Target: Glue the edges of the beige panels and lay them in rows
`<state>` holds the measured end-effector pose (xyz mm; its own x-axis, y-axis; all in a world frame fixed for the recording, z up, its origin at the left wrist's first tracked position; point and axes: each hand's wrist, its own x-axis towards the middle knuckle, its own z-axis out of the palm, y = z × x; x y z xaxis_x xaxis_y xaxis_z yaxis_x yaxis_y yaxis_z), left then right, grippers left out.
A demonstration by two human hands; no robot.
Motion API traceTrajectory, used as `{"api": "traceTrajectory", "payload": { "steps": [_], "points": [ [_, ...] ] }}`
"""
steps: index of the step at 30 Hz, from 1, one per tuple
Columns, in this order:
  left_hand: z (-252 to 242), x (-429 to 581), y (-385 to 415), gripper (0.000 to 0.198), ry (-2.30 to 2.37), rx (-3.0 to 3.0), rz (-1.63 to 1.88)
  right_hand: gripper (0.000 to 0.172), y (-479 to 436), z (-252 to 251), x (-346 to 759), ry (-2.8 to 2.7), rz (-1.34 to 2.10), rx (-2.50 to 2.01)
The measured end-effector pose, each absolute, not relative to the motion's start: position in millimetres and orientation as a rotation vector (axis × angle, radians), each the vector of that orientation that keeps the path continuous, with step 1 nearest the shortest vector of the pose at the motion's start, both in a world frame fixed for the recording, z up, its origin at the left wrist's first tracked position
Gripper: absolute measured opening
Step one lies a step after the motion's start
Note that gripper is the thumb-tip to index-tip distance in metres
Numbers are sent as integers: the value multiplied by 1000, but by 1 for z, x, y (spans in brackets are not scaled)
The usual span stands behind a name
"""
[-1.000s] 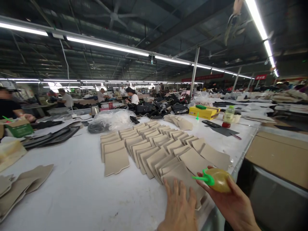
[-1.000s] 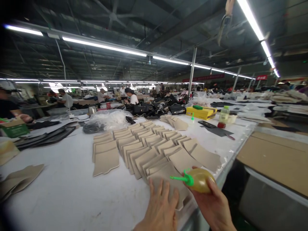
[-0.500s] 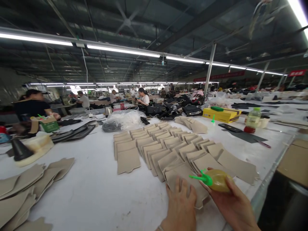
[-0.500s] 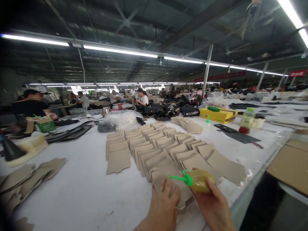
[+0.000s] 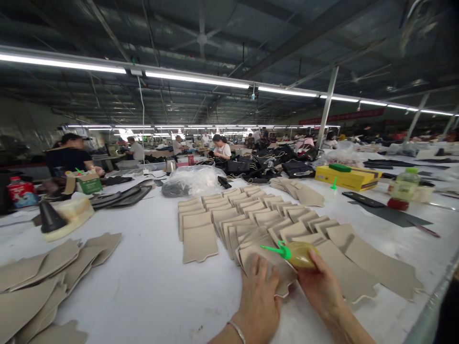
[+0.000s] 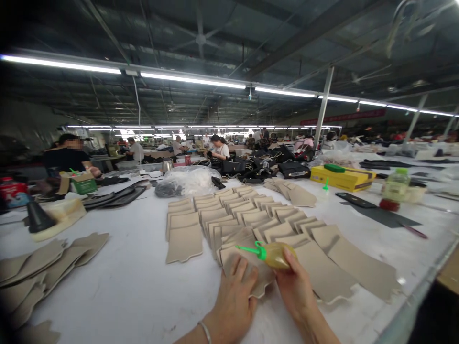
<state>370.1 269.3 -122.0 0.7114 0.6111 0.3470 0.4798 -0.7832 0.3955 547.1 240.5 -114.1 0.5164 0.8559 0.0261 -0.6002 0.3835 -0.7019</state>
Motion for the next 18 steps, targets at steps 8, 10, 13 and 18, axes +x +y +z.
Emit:
{"api": "traceTrajectory", "payload": {
  "steps": [8,10,13,18],
  "points": [
    [-117,357,296,48,841,2644,746,40,277,-115,536,-494,1000,-738],
    [-117,355,305,47,834,2651,753,38,288,-117,534,-499,1007,-752],
    [-118,355,317,46,860,2653,775,36,304,-121,533,-490,1014,-760],
    [-117,356,320,44,889,2675,785,38,309,-122,536,-476,1039,-741]
  ]
}}
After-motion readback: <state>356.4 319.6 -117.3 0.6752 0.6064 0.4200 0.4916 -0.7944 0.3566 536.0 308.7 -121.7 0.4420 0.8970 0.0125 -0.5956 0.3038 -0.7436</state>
